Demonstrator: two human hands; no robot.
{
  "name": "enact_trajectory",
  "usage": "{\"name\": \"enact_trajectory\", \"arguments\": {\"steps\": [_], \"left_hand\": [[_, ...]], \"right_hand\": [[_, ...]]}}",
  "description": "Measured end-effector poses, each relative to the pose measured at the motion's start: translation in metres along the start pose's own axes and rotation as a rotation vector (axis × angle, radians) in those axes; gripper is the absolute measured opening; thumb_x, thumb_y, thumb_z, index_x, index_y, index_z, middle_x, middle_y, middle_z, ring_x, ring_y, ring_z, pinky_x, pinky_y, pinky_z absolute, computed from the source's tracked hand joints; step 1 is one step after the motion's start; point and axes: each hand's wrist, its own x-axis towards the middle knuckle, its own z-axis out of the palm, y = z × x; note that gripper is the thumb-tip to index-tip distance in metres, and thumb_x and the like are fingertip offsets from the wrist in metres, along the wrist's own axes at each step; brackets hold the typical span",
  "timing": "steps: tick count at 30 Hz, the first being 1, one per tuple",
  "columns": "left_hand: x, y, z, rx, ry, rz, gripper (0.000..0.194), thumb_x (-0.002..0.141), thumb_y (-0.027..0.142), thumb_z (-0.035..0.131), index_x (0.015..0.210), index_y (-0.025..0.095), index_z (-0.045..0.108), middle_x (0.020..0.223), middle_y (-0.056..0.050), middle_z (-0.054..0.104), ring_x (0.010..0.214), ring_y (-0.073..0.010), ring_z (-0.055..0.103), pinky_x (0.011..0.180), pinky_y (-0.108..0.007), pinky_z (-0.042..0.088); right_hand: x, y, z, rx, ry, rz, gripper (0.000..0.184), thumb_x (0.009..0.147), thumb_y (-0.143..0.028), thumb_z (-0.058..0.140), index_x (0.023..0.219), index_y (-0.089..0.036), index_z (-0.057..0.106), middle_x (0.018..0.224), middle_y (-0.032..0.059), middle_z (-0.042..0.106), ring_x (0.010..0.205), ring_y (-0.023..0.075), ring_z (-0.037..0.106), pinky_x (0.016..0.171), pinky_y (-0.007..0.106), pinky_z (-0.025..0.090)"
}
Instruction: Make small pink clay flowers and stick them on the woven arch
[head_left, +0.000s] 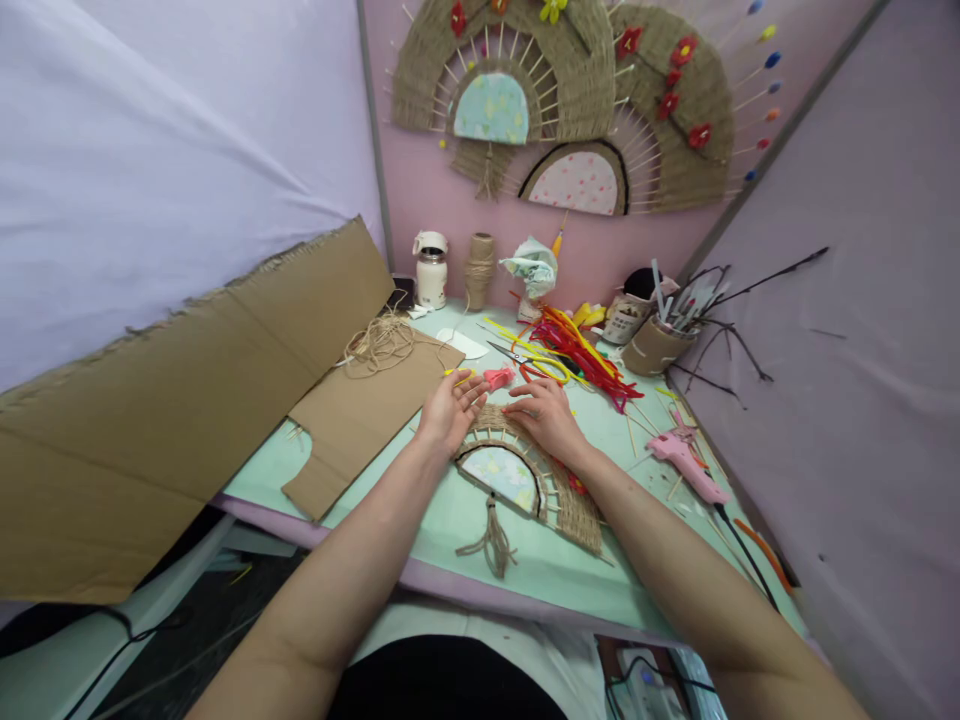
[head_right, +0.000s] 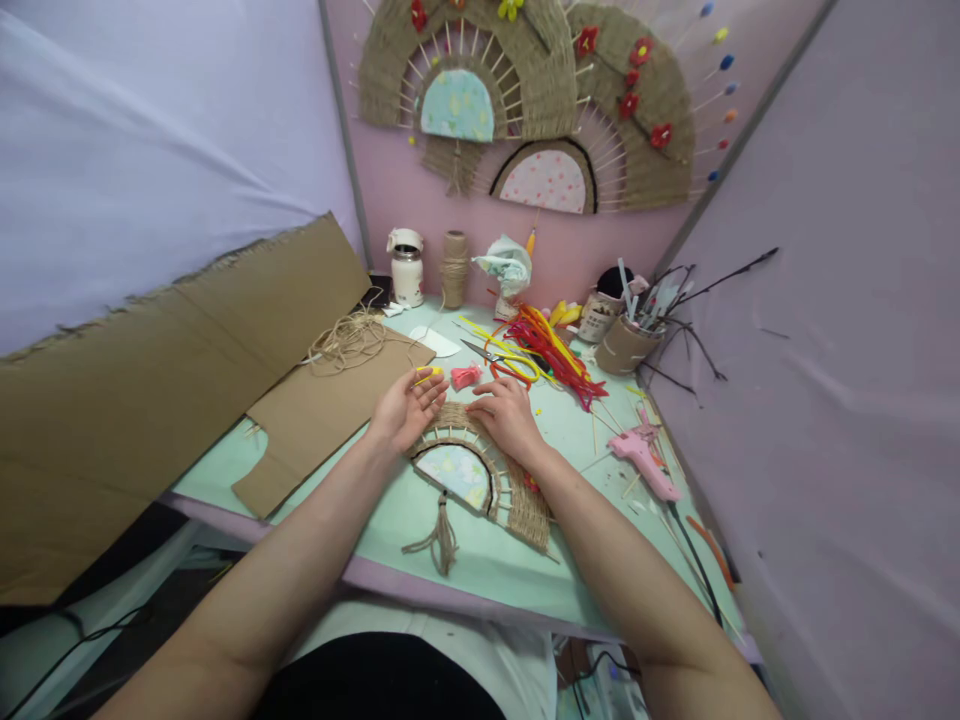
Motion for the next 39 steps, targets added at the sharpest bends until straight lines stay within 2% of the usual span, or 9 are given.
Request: {"name": "enact_trajectory", "arguments": {"steps": [21, 31, 35, 39], "left_hand": [[-0.001, 0.001, 0.001, 0.02, -0.006, -0.02, 0.009, 0.088, 0.021, 0.049, 0.087, 0.015, 0.056, 0.077, -0.004, 0.066, 0.069, -0.0115, 0.066, 0.066, -0.022, 0.05], [0.0, 0.001, -0.001, 0.002, -0.02, -0.009, 0.009, 0.087, 0.023, 0.052, 0.087, 0.015, 0.057, 0.078, -0.005, 0.066, 0.068, -0.0112, 0.066, 0.066, -0.021, 0.051], [0.001, 0.001, -0.001, 0.005, -0.019, -0.013, 0.009, 0.087, 0.023, 0.05, 0.087, 0.016, 0.057, 0.078, -0.005, 0.066, 0.068, -0.011, 0.065, 0.065, -0.021, 0.051], [0.002, 0.002, -0.002, 0.014, -0.015, -0.016, 0.011, 0.088, 0.022, 0.049, 0.086, 0.015, 0.057, 0.078, -0.004, 0.066, 0.068, -0.0107, 0.065, 0.066, -0.021, 0.05]], "right_hand": [[-0.002, -0.001, 0.004, -0.034, 0.013, 0.004, 0.009, 0.083, -0.026, 0.068, 0.082, -0.029, 0.076, 0.103, 0.0022, 0.072, 0.101, 0.026, 0.052, 0.092, 0.048, 0.04], [-0.002, -0.005, -0.005, -0.035, 0.026, 0.025, 0.01, 0.086, -0.027, 0.064, 0.083, -0.026, 0.073, 0.101, 0.004, 0.072, 0.1, 0.0245, 0.055, 0.092, 0.045, 0.04], [-0.005, -0.01, -0.011, -0.099, -0.009, -0.03, 0.016, 0.087, -0.023, 0.059, 0.091, -0.027, 0.074, 0.108, 0.0039, 0.07, 0.105, 0.0257, 0.053, 0.095, 0.047, 0.038], [-0.008, -0.016, -0.017, -0.196, -0.071, -0.1, 0.025, 0.08, -0.016, 0.062, 0.099, -0.029, 0.074, 0.122, 0.002, 0.066, 0.113, 0.0285, 0.049, 0.099, 0.05, 0.033]]}}
